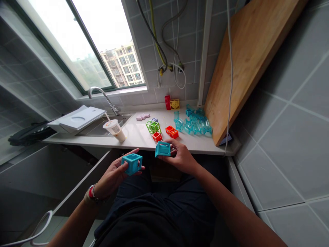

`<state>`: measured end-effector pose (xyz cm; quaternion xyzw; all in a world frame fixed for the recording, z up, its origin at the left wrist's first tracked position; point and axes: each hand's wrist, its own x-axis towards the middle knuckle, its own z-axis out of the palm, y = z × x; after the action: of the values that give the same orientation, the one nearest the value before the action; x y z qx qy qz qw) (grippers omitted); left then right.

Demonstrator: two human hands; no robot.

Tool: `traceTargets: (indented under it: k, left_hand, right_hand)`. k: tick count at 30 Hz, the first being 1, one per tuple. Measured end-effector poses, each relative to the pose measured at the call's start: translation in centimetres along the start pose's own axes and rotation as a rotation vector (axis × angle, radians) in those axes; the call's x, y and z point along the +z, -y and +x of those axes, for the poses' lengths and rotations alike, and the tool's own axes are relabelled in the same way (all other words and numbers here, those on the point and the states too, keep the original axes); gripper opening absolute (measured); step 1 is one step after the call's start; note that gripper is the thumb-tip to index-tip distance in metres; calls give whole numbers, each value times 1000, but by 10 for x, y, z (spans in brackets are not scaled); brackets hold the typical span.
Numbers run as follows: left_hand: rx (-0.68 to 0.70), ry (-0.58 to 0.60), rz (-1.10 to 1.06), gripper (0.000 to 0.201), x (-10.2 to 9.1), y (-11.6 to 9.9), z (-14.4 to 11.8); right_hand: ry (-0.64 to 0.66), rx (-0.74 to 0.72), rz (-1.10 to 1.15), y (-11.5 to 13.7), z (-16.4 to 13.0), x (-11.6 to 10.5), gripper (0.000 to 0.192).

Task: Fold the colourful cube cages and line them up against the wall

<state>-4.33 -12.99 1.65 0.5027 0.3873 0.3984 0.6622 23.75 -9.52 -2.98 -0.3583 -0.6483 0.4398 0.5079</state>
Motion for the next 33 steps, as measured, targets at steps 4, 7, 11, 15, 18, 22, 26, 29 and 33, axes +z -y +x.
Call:
traceTargets:
  k: [4, 7, 11, 15, 18, 22, 26, 29, 33]
  left_hand:
    - [-5, 0, -37, 63, -1, 4, 1]
    - [-16, 17, -60, 67, -2, 8, 3]
    - [-68, 31, -89, 69, 1, 11, 4]
    - [-197, 63, -142, 67, 7, 16, 4]
    - [-352, 113, -232, 63, 8, 26, 7]
    - [-446, 73, -334, 56, 3, 42, 13]
    - [-446, 51, -364, 51, -2, 49, 16]
    - [-429, 59, -352, 48, -4, 49, 17]
    - [-458, 98, -357, 44, -4, 50, 18]
  right_hand:
    - [28, -12, -20, 2, 0, 0, 46]
    - [31, -5, -39, 1, 0, 1, 47]
    - [33, -12, -75, 1, -1, 3, 48]
    - [73, -39, -117, 8, -3, 5, 45]
    - [155, -99, -163, 16, -6, 8, 44]
    - [263, -178, -205, 23, -11, 13, 47]
    - [289, -208, -241, 25, -12, 15, 51]
    - [284, -213, -249, 25, -11, 15, 48]
    - [296, -223, -237, 26, -11, 16, 48]
